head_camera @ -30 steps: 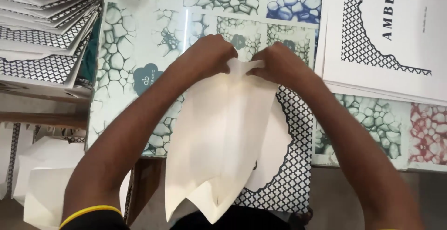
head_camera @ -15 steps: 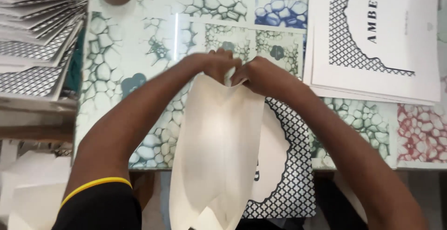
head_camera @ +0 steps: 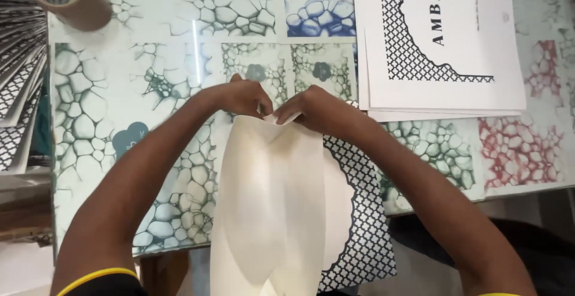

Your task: The person is manually folding and assembling paper shopping bags on a table.

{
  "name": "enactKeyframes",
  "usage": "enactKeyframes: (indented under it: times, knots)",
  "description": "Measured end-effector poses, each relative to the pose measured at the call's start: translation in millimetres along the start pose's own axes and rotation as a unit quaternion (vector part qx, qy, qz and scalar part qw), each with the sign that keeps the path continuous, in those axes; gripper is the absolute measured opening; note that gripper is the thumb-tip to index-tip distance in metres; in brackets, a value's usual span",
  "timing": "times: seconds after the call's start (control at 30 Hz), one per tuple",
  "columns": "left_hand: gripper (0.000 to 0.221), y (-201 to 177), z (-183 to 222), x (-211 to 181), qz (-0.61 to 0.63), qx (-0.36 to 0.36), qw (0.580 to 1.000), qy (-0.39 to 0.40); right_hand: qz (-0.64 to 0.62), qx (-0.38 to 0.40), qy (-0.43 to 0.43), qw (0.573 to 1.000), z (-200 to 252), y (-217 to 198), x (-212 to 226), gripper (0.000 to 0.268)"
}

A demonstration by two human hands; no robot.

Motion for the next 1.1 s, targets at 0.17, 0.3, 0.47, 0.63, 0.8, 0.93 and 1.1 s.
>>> enactKeyframes:
  times: [0.17, 0.3, 0.47, 0.63, 0.8, 0.93, 1.1]
  knots:
    - [0.032, 13, -3, -13, -0.044, -0.002, 0.999, 0.001, 0.075, 0.039, 0.041, 0.996, -14, 3, 27, 0.033]
    - [0.052, 12, -9, -16, -0.055, -0.012, 0.998, -0.019, 0.17, 0.088, 0.076, 0.979, -22, 11, 31, 0.034]
    - [0.061, -7, 18, -44, -0.083, -0.058, 0.994, -0.031, 0.138, 0.054, 0.128, 0.981, -7, 1, 17, 0.036]
    - [0.075, -6, 27, -39, -0.104, -0.142, 0.984, 0.007, 0.135, 0.031, 0.113, 0.984, -9, 13, 10, 0.024]
    - [0.069, -34, 32, -7, 0.112, -0.138, 0.984, 0.011, 0.111, 0.013, 0.223, 0.968, -4, 5, -22, 0.018]
    - [0.054, -32, 84, -62, 0.256, -0.085, 0.962, 0.035, 0.104, -0.02, 0.211, 0.972, 5, -1, -20, 0.017]
    - [0.046, -16, 81, -83, -0.077, 0.023, 0.989, -0.122, 0.061, -0.073, 0.176, 0.98, 13, -8, -7, 0.022]
Point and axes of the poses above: each hand's wrist, its own z-axis away from the middle knuckle, its own y-axis out of the palm, x = y × z, the point moved 10 cm from there along -z, towards the middle knuckle, and after that the axes turned 4 degrees about x, right-handed, at the moved point
